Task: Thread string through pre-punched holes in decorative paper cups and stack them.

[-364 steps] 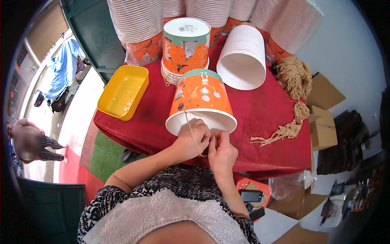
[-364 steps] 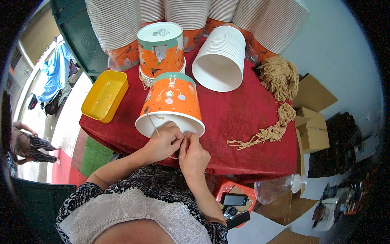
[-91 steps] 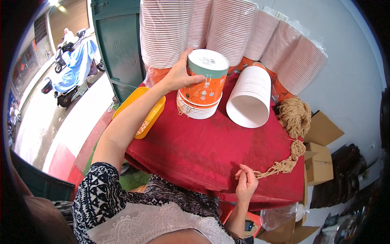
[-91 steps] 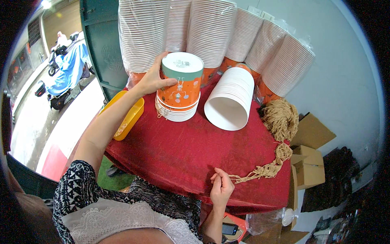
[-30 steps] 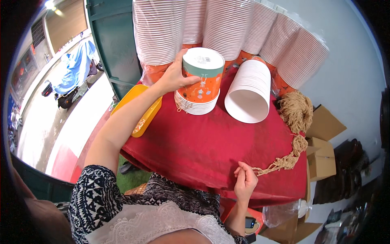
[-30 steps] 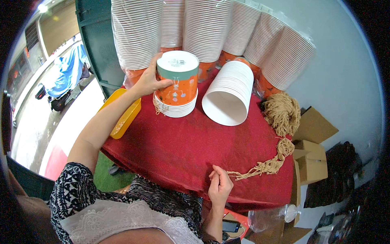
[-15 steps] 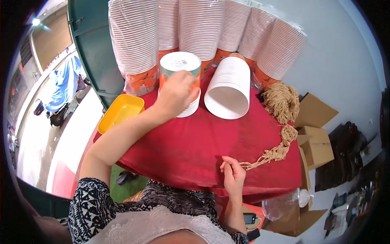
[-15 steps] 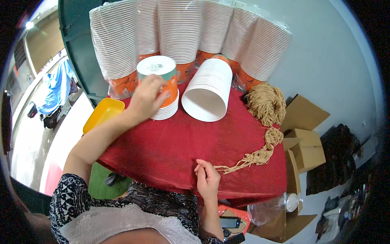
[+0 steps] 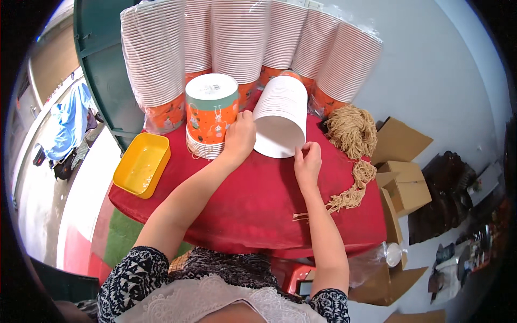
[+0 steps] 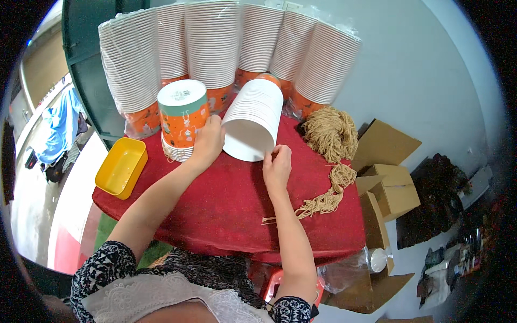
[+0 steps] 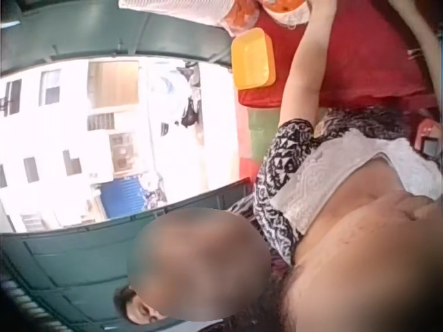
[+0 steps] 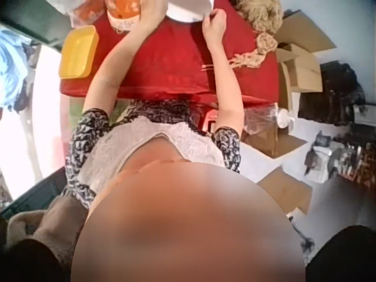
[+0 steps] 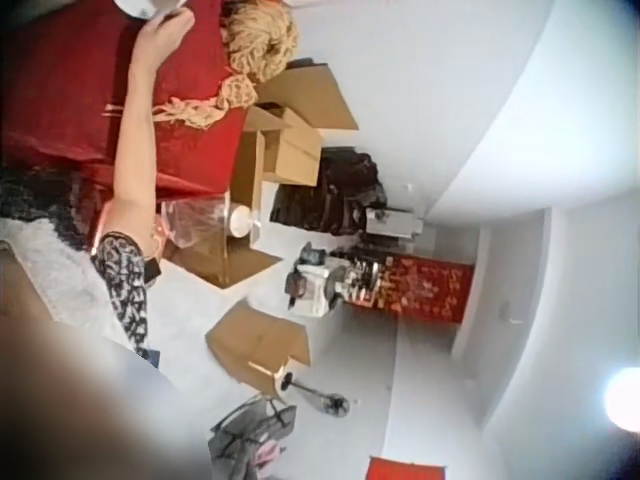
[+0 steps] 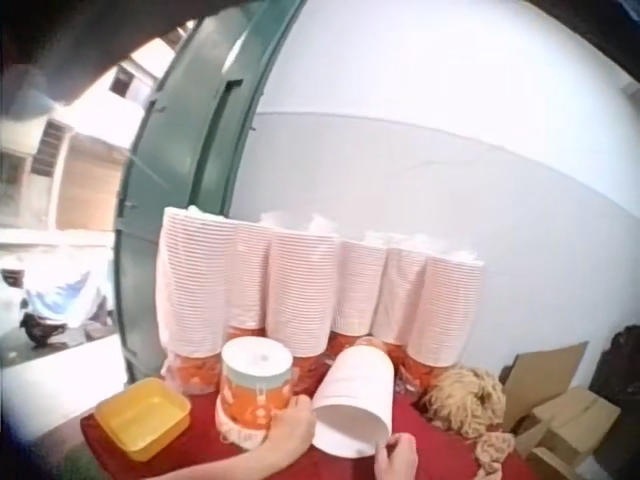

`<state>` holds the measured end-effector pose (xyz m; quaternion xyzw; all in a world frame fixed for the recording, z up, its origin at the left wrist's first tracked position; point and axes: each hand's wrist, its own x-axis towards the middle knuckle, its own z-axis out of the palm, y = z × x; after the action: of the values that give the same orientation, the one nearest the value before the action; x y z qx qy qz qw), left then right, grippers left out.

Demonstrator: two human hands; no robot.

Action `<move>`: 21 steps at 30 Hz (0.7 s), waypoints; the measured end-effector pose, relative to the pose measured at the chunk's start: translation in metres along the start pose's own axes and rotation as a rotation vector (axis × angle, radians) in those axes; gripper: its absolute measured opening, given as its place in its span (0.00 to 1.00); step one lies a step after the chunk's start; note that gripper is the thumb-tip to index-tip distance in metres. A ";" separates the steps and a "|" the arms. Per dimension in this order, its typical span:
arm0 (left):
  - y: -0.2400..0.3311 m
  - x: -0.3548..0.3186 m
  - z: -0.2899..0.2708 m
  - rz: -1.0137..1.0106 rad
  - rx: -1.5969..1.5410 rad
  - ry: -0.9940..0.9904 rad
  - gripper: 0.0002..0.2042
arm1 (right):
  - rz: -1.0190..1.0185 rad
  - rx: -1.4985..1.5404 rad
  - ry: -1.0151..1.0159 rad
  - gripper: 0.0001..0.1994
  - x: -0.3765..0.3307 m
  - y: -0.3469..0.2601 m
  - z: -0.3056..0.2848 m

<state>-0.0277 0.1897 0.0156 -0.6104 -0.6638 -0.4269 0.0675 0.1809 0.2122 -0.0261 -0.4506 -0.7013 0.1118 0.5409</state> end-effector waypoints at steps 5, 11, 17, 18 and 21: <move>0.001 -0.005 0.009 0.073 -0.033 0.164 0.08 | -0.018 -0.043 0.125 0.10 0.008 0.007 0.008; -0.004 -0.012 0.021 0.104 -0.104 0.226 0.08 | -0.110 -0.138 0.245 0.08 0.010 0.013 0.010; 0.000 -0.021 0.018 0.184 0.011 0.159 0.07 | -0.127 -0.238 0.145 0.09 -0.002 0.009 0.003; 0.000 -0.024 0.015 0.185 0.013 0.160 0.07 | -0.127 -0.236 0.146 0.09 -0.004 0.007 0.002; 0.009 -0.030 0.001 0.186 -0.032 0.118 0.14 | -0.052 -0.180 0.042 0.19 -0.010 -0.003 -0.012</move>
<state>-0.0120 0.1662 0.0010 -0.6443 -0.5921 -0.4646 0.1358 0.1896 0.1997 -0.0262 -0.4813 -0.7085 0.0247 0.5155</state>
